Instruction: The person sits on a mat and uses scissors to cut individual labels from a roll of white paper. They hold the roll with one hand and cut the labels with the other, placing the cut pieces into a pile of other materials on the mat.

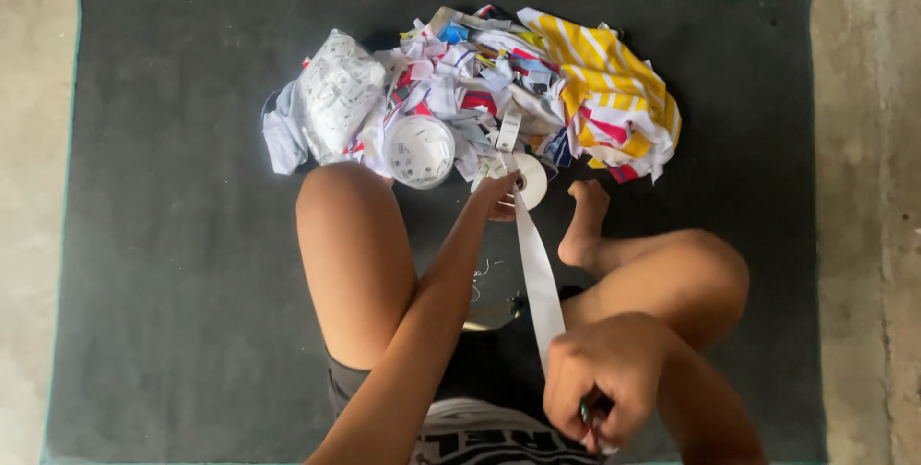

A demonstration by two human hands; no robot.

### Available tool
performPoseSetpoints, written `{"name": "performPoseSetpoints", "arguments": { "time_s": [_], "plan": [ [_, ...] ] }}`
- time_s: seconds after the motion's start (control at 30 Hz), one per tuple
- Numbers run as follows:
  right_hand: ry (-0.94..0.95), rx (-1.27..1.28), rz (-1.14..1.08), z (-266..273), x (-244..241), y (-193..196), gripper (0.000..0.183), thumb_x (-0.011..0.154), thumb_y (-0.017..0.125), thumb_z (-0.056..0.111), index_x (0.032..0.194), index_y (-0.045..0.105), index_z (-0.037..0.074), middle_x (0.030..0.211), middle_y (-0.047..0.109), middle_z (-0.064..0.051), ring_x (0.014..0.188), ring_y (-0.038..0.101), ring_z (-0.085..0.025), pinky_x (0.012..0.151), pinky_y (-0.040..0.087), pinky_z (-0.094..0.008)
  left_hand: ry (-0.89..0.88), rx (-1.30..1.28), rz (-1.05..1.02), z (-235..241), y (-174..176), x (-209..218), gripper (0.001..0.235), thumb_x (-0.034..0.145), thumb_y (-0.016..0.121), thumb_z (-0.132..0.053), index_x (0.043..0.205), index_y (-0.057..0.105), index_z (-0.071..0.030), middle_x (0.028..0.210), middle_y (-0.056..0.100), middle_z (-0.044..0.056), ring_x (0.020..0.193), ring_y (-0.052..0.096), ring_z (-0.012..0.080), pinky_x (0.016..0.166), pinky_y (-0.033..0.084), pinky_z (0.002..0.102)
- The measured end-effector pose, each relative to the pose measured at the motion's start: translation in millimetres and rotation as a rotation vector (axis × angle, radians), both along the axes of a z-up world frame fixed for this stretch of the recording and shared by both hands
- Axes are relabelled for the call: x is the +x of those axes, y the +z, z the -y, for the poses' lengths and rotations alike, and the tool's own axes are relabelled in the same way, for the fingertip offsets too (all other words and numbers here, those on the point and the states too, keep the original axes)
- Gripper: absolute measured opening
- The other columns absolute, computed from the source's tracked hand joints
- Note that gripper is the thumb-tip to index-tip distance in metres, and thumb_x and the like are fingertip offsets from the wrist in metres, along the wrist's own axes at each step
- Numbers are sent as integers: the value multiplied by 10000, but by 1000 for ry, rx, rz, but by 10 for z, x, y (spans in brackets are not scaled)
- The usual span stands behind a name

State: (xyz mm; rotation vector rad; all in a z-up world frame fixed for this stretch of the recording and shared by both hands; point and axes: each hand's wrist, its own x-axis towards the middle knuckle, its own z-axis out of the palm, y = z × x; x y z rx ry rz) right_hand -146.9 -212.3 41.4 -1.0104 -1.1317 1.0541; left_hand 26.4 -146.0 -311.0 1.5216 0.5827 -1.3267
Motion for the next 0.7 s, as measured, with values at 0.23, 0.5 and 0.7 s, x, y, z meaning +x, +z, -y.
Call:
{"name": "performPoseSetpoints", "arguments": {
  "time_s": [0.23,0.5,0.7],
  "plan": [
    [35,9,-64,-43,4,-62,176,979,643,89,822,590,27,739,623,-73,590,549,-210,562,420,-299,54,-37,23,-104,-351,-28,256,987,637,-287,989,636,-30,936,729,164,757,729,318,642,627,430],
    [148,78,-27,44,-14,391,551,1094,432,531,848,600,67,765,630,-75,620,609,-314,623,480,-386,-279,214,520,-263,-324,41,500,965,548,-436,1157,657,13,868,746,163,596,709,296,519,584,441],
    [-40,33,97,37,-43,863,537,1112,435,461,764,578,77,678,599,-69,523,552,-288,542,419,-368,-828,160,1277,-276,260,99,911,768,708,-72,1598,345,-165,1612,351,167,1295,546,508,989,577,590]
  ]
}}
